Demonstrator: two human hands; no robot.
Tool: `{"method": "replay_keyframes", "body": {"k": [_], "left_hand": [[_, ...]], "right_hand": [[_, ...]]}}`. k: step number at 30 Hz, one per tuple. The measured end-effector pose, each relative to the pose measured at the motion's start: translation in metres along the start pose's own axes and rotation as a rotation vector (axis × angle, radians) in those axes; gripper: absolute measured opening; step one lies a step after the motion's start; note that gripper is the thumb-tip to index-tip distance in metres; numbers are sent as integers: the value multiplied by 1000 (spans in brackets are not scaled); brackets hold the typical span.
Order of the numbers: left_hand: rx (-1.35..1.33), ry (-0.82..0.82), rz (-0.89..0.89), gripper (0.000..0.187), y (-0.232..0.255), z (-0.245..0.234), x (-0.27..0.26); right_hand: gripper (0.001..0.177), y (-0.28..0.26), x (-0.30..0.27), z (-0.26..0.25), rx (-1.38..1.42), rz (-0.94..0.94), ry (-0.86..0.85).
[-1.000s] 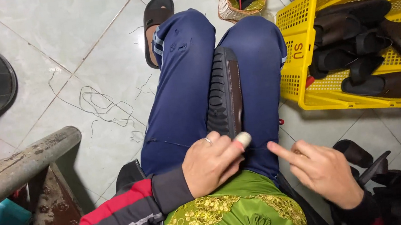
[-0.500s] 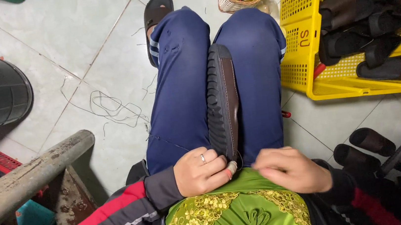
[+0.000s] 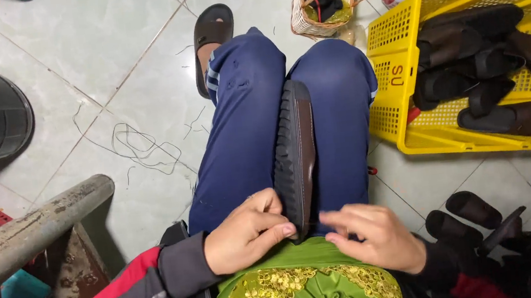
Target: Hand-stitching the sole of a shoe using a stitching awl and thread while sitting on the floor.
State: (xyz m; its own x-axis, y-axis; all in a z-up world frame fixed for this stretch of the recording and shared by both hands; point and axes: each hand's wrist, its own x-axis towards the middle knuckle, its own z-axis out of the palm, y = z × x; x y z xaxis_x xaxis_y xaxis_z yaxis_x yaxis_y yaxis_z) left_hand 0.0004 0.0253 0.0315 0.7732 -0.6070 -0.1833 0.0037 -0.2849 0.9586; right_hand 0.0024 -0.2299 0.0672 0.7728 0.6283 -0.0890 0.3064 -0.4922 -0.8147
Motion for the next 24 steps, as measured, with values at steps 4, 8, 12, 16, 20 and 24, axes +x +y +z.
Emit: {"method": "replay_keyframes", "body": {"k": [4,8,12,16,20,24], "left_hand": [[-624,-84,83,28,-3,-11,21],[-836,-132,-11,34,-1,-22,52],[-1101,173,-159,52,-26,-26,89],[-953,91,-89,47,-31,-58,67],[289,515,21,16,-19,-89,27],[415,558,139,55,0,-43,13]], "right_hand": [[19,4,-4,2,285,116,-33],[15,10,0,2,460,100,-43],[15,29,9,17,473,171,-28],[20,24,6,9,442,187,-58],[33,25,-16,1,144,136,0],[44,-1,-2,-9,-243,8,-11]]}}
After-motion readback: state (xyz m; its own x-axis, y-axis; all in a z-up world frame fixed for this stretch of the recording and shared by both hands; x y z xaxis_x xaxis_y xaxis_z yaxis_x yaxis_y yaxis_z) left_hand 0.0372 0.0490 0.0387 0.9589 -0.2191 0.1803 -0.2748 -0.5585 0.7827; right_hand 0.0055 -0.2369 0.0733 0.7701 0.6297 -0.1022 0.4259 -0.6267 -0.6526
